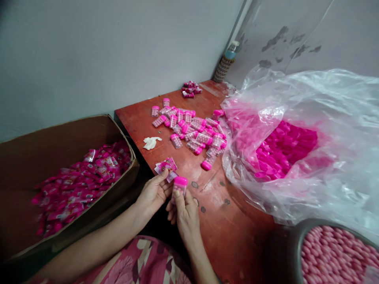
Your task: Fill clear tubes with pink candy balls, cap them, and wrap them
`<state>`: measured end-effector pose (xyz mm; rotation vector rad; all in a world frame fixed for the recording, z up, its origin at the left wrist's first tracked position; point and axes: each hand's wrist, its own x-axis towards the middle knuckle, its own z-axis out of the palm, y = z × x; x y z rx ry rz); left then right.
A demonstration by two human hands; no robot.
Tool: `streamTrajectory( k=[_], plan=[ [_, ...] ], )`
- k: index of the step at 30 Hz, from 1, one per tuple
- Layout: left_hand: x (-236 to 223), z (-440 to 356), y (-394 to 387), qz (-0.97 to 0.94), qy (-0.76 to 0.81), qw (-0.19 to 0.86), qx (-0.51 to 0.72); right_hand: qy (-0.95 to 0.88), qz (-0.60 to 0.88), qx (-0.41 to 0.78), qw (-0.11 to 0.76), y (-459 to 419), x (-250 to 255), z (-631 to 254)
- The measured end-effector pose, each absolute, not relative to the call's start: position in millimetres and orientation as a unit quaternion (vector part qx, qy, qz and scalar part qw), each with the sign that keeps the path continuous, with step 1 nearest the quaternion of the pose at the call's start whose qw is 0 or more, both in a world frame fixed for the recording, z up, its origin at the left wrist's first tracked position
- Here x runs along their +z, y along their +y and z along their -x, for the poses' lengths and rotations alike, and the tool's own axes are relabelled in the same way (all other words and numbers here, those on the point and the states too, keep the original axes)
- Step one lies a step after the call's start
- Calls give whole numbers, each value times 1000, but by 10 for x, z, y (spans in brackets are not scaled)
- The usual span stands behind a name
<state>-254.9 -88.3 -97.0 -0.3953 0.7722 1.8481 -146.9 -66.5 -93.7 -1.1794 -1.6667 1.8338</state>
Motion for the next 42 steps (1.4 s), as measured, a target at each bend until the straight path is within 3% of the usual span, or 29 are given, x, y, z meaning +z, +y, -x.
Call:
streamTrajectory(
  k=[17, 25, 33, 39, 42],
  plan=[
    [-1017, 2521, -895, 137, 337, 545, 755, -605, 417, 651, 189, -706, -983, 1422],
    [-955, 2636, -926, -33, 410, 573, 709, -595, 377, 693, 151, -664, -1000, 1430],
    [-935, 2659, -944, -124, 441, 599, 657, -676, 395, 595, 182, -647, -1063, 1401],
    [-925, 2697, -950, -157, 463, 614, 620, -618, 350, 692, 131, -612, -1056, 1360],
    [-941, 2669, -958, -156, 485, 591, 626, -681, 389, 590, 192, -620, -1063, 1381]
  ],
)
